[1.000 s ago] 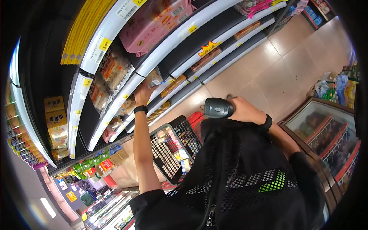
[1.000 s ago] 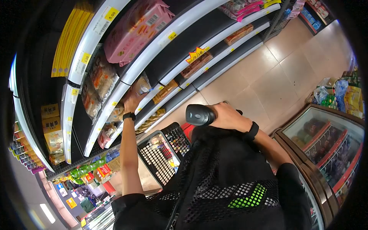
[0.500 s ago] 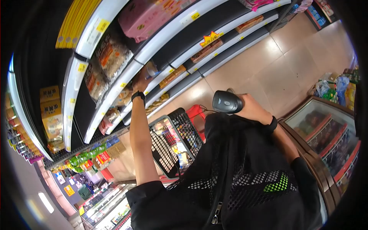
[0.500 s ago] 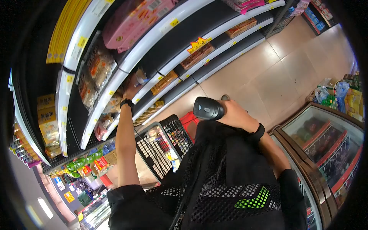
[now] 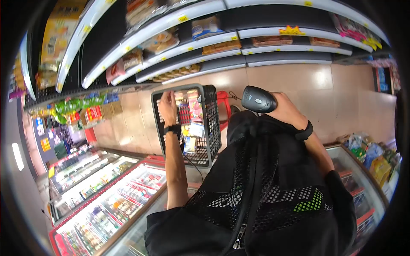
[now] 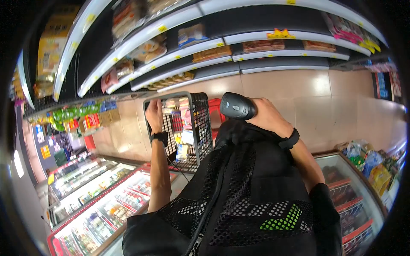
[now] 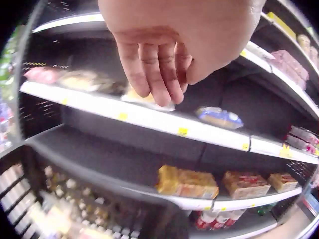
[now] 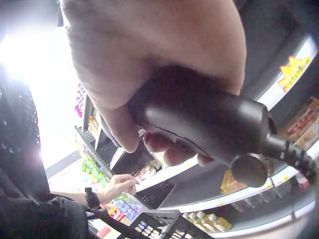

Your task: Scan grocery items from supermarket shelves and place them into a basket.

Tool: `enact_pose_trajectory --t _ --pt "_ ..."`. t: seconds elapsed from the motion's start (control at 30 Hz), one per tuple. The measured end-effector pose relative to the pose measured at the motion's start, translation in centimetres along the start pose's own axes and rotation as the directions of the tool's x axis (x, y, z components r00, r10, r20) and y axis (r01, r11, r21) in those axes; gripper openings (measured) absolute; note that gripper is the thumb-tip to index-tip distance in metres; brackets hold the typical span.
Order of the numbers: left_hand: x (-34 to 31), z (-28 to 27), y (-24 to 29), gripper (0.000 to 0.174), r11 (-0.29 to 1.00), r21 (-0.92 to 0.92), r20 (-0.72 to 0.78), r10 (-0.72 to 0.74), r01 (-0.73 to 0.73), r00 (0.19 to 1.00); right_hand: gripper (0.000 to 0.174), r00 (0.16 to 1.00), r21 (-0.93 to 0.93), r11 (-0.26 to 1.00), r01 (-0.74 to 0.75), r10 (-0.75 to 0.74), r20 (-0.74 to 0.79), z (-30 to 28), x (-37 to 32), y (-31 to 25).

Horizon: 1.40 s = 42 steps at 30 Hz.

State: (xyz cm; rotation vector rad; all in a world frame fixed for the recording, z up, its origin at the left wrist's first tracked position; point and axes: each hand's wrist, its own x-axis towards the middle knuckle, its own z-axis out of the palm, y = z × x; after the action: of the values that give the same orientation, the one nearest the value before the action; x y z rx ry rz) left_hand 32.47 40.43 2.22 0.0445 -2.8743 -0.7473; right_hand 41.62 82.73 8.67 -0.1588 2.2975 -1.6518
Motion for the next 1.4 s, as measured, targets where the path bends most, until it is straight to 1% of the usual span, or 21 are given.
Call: enact_pose_trajectory --t 0.07,0.1,0.2,0.3,0.33,0.37,0.4,0.47,0.53,0.6,0.67,0.73,0.8,0.93,1.0,1.07,1.13,1.27,1.3,1.37,1.4 --pt "-5.4 -0.5 -4.4 0.026 0.962 0.052 0.084 -0.271 0.268 0.959 0.038 0.997 -0.033 0.999 0.005 -0.003 0.080 1.6 1.0 -0.7" --pt "-8.3 -0.1 -7.6 0.026 0.948 0.167 0.131 -0.293 0.271 0.947 0.039 0.992 -0.055 0.998 0.008 -0.001 0.126 2.5 1.5 -1.1" --pt "-16.6 2.1 -14.8 0.052 0.906 0.223 0.376 -0.421 0.361 0.825 0.041 0.971 -0.106 0.994 0.021 0.005 0.239 4.8 2.6 -3.1" --pt "-22.5 4.7 -17.9 0.069 0.752 0.299 0.441 -0.655 0.588 0.614 0.043 0.947 -0.144 0.989 -0.037 0.081 0.310 7.2 3.2 -4.6" --pt "-25.4 7.8 -21.2 0.065 0.743 0.255 0.374 -0.666 0.619 0.645 0.043 0.940 -0.165 0.985 -0.044 0.097 0.326 8.0 3.2 -5.1" --pt "-25.8 8.9 -22.3 0.061 0.557 0.140 0.510 -0.749 0.819 0.423 0.041 0.940 -0.125 0.990 -0.064 0.102 0.325 8.7 3.3 -5.5" --pt "-25.8 10.0 -22.7 0.057 0.309 0.071 0.651 -0.734 0.949 0.191 0.039 0.942 -0.082 0.993 -0.087 0.109 0.317 9.2 3.1 -5.8" --pt "-26.2 11.6 -21.7 0.047 0.040 -0.309 0.547 -0.810 0.950 0.212 0.042 0.928 -0.154 0.983 -0.099 0.147 0.341 10.2 3.0 -4.9" --pt "-25.5 14.2 -24.6 0.051 -0.163 -0.294 0.670 -0.737 0.942 0.082 0.045 0.936 -0.202 0.979 -0.019 0.089 0.342 10.4 2.3 -4.5" --pt "-25.1 16.6 -25.7 0.052 -0.196 -0.226 0.628 -0.778 0.954 -0.011 0.047 0.946 -0.237 0.971 -0.031 0.105 0.307 11.0 1.9 -4.8" --pt "-24.8 18.6 -26.3 0.051 -0.303 -0.377 0.749 -0.656 0.875 0.096 0.047 0.938 -0.333 0.937 -0.110 0.208 0.277 11.2 1.3 -4.6" --pt "-23.9 18.8 -24.9 0.054 -0.161 -0.185 0.646 -0.763 0.969 -0.003 0.047 0.928 -0.380 0.915 -0.137 0.252 0.274 11.3 1.0 -5.3" --pt "-23.1 18.1 -23.2 0.042 -0.249 -0.268 0.557 -0.828 0.931 -0.061 0.047 0.931 -0.419 0.897 -0.138 0.262 0.253 12.0 1.6 -5.7" --pt "-23.3 15.7 -23.5 0.048 -0.239 -0.314 0.677 -0.735 0.919 0.041 0.043 0.963 -0.356 0.934 -0.042 0.132 0.235 13.4 2.4 -5.5" --pt "-23.7 13.8 -23.6 0.038 -0.151 -0.420 0.713 -0.665 0.895 0.223 0.041 0.962 -0.334 0.942 -0.011 0.101 0.255 14.3 3.1 -5.2" --pt "-23.2 10.2 -22.5 0.036 -0.091 -0.336 0.714 -0.674 0.937 0.190 0.036 0.929 -0.322 0.939 0.120 0.007 0.369 15.5 4.3 -5.3" --pt "-23.3 6.9 -21.2 0.035 -0.001 -0.396 0.730 -0.607 0.918 0.314 0.034 0.897 -0.319 0.932 0.172 -0.014 0.443 16.9 5.6 -5.7" --pt "-22.1 1.2 -17.5 0.041 0.143 -0.470 0.654 -0.607 0.871 0.452 0.029 0.782 -0.222 0.913 0.342 -0.145 0.606 19.2 7.7 -6.7" --pt "-22.1 0.8 -16.9 0.041 0.146 -0.478 0.641 -0.616 0.866 0.458 0.026 0.751 -0.193 0.901 0.388 -0.187 0.633 19.6 8.1 -7.1" --pt "-21.6 0.3 -15.6 0.046 0.145 -0.640 0.637 -0.449 0.754 0.627 0.025 0.699 -0.162 0.869 0.468 -0.252 0.669 20.4 8.6 -7.1" --pt "-20.4 -1.2 -13.3 0.053 0.124 -0.627 0.666 -0.426 0.769 0.612 0.023 0.656 -0.143 0.836 0.529 -0.296 0.695 20.5 8.8 -7.1"
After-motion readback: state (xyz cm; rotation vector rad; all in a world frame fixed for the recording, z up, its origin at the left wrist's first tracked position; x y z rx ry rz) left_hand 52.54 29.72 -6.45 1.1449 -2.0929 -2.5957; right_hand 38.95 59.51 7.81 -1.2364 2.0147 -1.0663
